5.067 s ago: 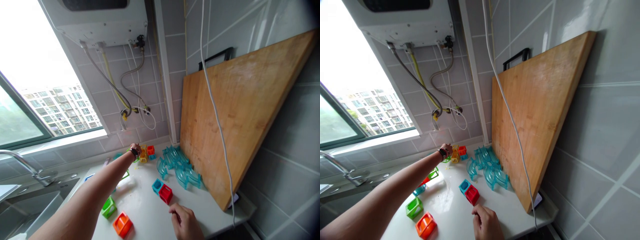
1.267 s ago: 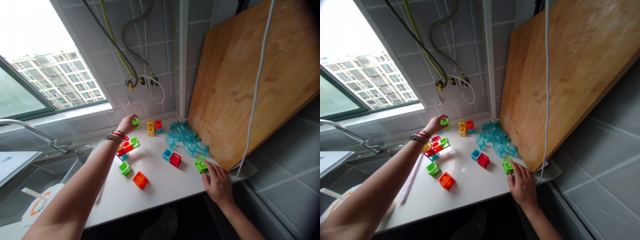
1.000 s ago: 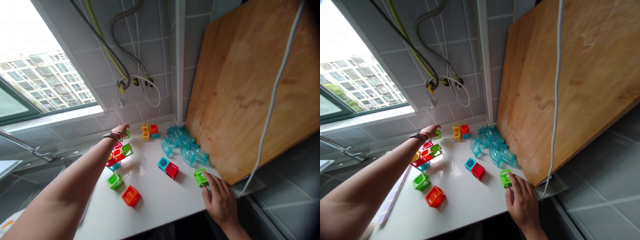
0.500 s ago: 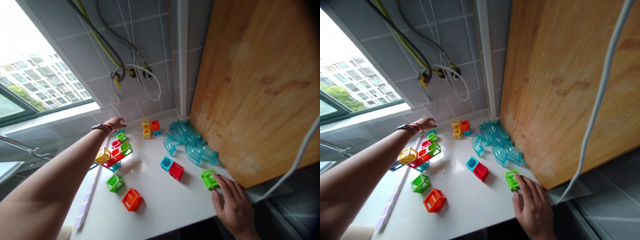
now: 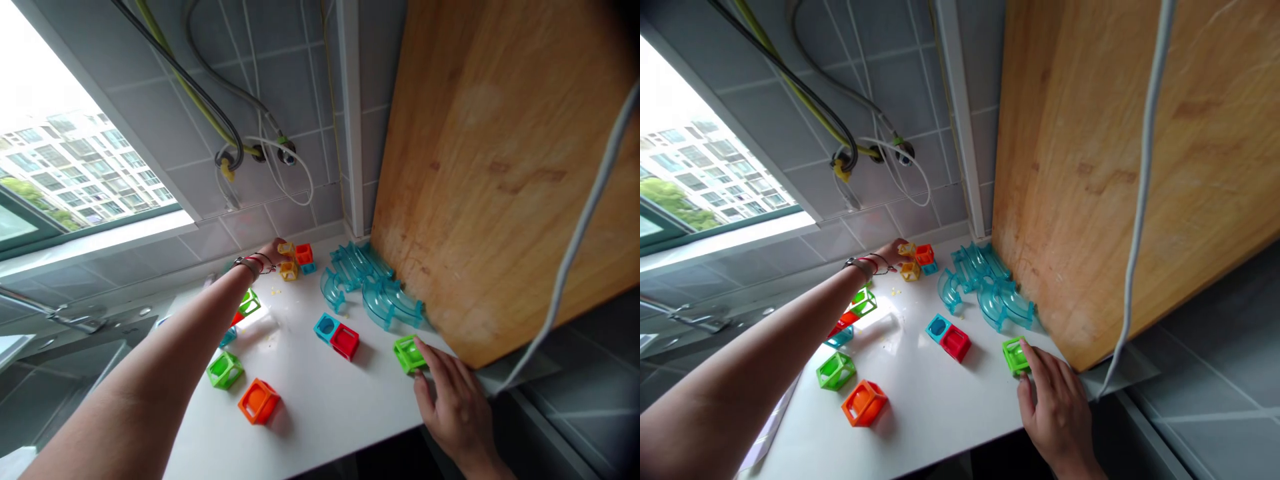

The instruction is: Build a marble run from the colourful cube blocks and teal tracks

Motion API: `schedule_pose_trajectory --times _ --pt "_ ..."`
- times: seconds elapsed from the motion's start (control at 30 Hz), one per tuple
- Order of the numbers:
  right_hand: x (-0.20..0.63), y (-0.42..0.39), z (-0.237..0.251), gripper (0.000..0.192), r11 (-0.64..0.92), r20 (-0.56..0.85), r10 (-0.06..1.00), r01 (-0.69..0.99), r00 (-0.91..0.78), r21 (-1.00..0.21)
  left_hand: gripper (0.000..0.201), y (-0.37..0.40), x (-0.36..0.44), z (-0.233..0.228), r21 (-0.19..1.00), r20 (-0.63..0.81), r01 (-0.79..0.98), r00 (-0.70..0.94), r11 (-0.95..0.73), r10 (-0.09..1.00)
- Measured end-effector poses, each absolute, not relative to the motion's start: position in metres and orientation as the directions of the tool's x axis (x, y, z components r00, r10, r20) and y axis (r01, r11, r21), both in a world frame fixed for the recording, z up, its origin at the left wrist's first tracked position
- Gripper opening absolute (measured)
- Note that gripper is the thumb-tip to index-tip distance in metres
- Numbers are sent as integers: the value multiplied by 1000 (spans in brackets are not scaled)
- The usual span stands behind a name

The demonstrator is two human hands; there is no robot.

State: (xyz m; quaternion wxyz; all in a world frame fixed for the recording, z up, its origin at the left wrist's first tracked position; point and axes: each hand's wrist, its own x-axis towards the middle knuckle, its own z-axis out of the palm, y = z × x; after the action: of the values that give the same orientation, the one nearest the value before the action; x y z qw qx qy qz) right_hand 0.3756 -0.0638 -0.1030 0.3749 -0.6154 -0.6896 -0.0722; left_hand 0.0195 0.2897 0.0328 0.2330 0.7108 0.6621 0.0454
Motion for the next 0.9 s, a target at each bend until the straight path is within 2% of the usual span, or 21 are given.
schedule_pose_trajectory --times 0.13,0.27,0.47,0.53,0.57,0.63,0.73,0.8,0.83,0.9 --pt "374 -64 -100 66 200 620 782 914 68 -354 77 295 8 38 430 -182 902 45 38 982" --pt "373 -63 -100 65 193 625 777 913 81 -359 69 291 -7 54 487 -118 870 -28 82 993" --pt "374 -64 -105 63 250 624 776 863 92 -439 55 254 -13 96 674 37 738 -67 25 997" --pt "375 -66 -106 61 287 639 758 813 130 -506 52 231 -6 109 754 95 656 -78 -21 992" --pt "376 -68 -106 59 301 644 744 771 178 -561 52 216 0 114 795 127 604 -91 -47 988" --pt "374 -71 -103 54 311 632 712 669 306 -675 53 182 13 119 948 180 290 -156 -129 971" --pt "361 -78 -87 44 352 602 702 550 380 -757 53 113 32 112 982 111 -130 -198 -139 974" --pt "342 -84 -67 40 386 534 787 428 310 -817 52 59 43 98 950 72 -288 -169 -119 983" --pt "329 -88 -56 41 366 450 856 318 254 -875 52 32 47 89 941 57 -320 -164 -108 985" --pt "301 -95 -34 50 189 190 978 25 81 -982 50 -20 56 67 937 11 -342 -171 -70 985"
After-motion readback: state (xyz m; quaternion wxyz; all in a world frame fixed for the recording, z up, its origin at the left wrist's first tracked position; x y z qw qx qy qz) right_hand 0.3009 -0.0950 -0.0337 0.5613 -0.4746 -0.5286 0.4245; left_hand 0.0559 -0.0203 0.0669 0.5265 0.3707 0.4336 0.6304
